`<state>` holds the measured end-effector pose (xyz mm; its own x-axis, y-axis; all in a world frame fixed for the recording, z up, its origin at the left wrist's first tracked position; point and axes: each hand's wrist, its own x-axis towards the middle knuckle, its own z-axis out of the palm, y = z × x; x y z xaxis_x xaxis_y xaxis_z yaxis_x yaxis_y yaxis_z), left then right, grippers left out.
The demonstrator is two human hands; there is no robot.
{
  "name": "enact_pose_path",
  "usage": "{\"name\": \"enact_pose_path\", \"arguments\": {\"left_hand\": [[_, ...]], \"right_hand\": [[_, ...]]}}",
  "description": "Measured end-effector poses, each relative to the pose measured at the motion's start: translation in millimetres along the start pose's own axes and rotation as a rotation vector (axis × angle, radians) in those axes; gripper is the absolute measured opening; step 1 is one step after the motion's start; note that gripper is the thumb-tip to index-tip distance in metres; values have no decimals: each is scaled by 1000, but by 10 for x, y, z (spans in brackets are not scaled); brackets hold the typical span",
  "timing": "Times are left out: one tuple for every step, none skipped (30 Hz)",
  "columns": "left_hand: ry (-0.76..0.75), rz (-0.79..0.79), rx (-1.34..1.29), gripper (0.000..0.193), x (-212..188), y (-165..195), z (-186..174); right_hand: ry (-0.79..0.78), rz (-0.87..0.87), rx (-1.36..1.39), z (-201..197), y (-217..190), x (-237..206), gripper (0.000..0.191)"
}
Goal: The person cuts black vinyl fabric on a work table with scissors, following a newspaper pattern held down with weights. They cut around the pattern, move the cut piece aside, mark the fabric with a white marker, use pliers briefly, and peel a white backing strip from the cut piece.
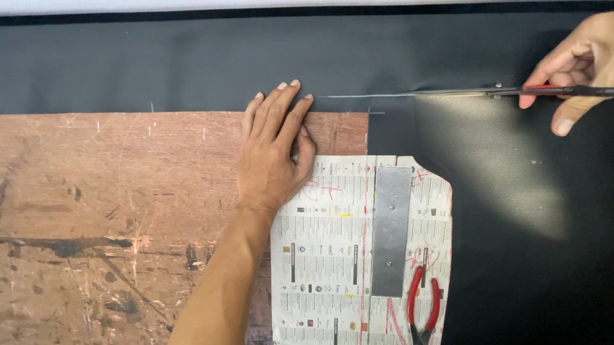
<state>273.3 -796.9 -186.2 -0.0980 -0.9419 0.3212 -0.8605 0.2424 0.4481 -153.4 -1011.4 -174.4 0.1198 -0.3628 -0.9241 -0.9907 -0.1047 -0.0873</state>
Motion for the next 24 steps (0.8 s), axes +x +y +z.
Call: {"name": "enact_pose_path", "arguments": {"left_hand": [[-1, -1, 4, 41, 3, 4, 5], [-3, -3, 6, 40, 6, 7, 12], [-5, -2, 5, 41, 8, 9, 16], [-7, -1, 6, 41, 10, 9, 21], [-7, -1, 6, 41, 8, 9, 22], [-7, -4, 4, 41, 6, 7, 26], [-9, -9, 0, 41, 1, 4, 27], [-11, -14, -2, 41, -6, 0, 28], [-14, -13, 1, 41, -13, -7, 31], [-17, -11, 5, 42, -21, -14, 35], [-20, -9, 9, 42, -26, -22, 41], [-22, -11, 5, 42, -34, -35, 45], [-24, -14, 3, 43, -39, -45, 49], [-25, -16, 0, 43, -44, -57, 53], [-24, -17, 0, 43, -47, -65, 57], [-23, -18, 0, 42, -51, -72, 61], [-23, -18, 0, 42, -53, -77, 62], [-25, -17, 3, 42, -55, -80, 62], [-28, -16, 7, 42, -57, -83, 60], [-30, -15, 11, 43, -58, -85, 56], [-32, -11, 14, 42, -59, -87, 51], [-35, -9, 17, 42, -59, -91, 44], [-36, -9, 19, 42, -59, -95, 37], [-36, -6, 22, 42, -58, -100, 29]], "right_hand": [[14, 4, -5, 11, -2, -11, 64], [13, 7, -4, 22, 0, -24, 63], [11, 10, -3, 34, 0, -34, 63], [11, 12, -2, 46, 1, -36, 62], [21, -2, 15, 55, 6, -47, 61], [30, -17, 32, 63, 13, -54, 61], [37, -31, 48, 74, 12, -57, 61], [41, -9, 34, 86, 7, -55, 60], [46, 12, 19, 94, -1, -54, 59], [52, 35, 6, 99, -11, -57, 58], [36, 18, 25, 99, -25, -63, 58], [20, 0, 43, 98, -50, -63, 58], [3, -19, 60, 95, -80, -64, 59], [21, -17, 27, 104, -119, -61, 59], [40, -14, -6, 116, -161, -59, 59], [59, -12, -40, 120, -204, -57, 60], [44, -13, -55, 109, -241, -59, 60], [30, -15, -68, 95, -272, -65, 60], [16, -18, -81, 86, -297, -73, 60], [18, -36, -56, 77, -313, -91, 61], [19, -55, -31, 68, -326, -109, 62], [19, -72, -6, 65, -339, -129, 63], [28, -80, -13, 69, -361, -142, 62], [38, -89, -19, 80, -395, -147, 61]]}}
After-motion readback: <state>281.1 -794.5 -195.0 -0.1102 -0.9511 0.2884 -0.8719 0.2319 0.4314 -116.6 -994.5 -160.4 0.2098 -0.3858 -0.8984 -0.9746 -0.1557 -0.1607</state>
